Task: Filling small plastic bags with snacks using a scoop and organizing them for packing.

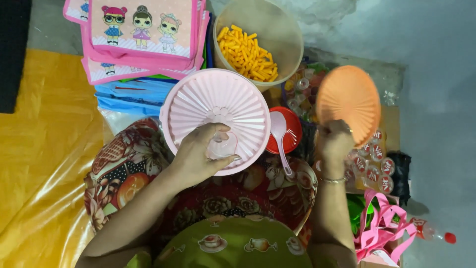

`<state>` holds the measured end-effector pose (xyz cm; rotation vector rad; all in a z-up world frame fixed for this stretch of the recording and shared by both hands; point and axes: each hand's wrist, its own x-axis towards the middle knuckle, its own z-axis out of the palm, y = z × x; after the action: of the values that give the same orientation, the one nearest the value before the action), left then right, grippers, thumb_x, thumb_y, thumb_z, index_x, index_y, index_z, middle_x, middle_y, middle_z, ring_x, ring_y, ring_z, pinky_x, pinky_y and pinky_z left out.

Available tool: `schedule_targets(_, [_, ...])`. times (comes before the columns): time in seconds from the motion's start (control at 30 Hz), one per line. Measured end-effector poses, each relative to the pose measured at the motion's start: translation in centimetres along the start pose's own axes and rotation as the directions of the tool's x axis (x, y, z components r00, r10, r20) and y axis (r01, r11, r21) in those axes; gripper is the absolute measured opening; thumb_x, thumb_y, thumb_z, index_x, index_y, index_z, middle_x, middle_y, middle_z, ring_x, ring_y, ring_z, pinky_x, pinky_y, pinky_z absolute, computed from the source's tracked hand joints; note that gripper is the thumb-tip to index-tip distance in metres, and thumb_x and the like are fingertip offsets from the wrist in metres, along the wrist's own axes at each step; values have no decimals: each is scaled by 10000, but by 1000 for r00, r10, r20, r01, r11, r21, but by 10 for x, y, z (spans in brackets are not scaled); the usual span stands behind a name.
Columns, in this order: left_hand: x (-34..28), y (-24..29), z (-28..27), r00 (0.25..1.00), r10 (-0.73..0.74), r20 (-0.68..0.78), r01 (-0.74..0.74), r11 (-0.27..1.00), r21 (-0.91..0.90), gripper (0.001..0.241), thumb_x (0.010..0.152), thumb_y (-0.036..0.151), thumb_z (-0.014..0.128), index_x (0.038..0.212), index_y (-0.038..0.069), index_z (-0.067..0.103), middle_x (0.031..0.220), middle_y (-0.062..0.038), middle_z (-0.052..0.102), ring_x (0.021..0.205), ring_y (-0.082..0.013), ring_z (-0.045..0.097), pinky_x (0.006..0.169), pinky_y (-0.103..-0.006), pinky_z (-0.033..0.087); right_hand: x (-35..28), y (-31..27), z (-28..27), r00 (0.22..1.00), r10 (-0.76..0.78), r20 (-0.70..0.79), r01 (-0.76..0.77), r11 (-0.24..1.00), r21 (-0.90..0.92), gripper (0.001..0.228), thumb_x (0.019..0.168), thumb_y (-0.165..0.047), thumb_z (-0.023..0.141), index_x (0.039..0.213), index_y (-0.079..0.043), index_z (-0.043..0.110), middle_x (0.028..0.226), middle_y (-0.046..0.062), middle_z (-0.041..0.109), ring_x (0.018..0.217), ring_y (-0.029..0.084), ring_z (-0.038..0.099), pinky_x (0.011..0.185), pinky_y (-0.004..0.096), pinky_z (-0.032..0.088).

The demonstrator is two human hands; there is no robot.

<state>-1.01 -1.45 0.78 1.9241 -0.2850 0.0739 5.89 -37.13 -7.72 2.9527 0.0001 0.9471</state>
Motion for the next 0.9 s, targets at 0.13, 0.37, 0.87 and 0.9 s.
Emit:
schedule_targets(0.13, [-3,10,-3,1000,7,-22,-6,1000,18,519,549,163,772,1013,91,549,812,-91,629,779,-261,607,729,-352,476,-23,3,32,996,-56,65,59,997,-43,162,579,-215,705,658,-154,577,603,34,509,609,234,553,530,341,488])
schedule_targets(0.37, [-4,12,-2,989,-97,-110,88,992,-88,699,546,183,771,1144,51,434,839,-120,631,804,-266,609,766,-372,458,-27,-16,7,968,80,237,-82,997,-1,272,628,-356,691,779,-149,600,713,29,516,703,262,567,579,379,505])
schedule_targets(0.87, [1,18,-11,958,-139,-251,91,977,-192,613,576,160,776,1098,37,479,805,-115,640,811,-226,618,782,-328,454,-33,-82,-53,504,40,862,-327,933,148,601,708,-25,548,1257,-184,364,1229,153,340,985,407,515,862,456,455])
schedule_targets(0.9, [2,19,-13,959,-125,-253,81,981,-178,613,576,152,778,1098,35,479,804,-121,639,809,-234,620,779,-333,457,-30,-78,-49,506,63,860,-345,929,135,688,645,-26,639,1257,-187,370,1208,137,358,997,374,518,875,437,453])
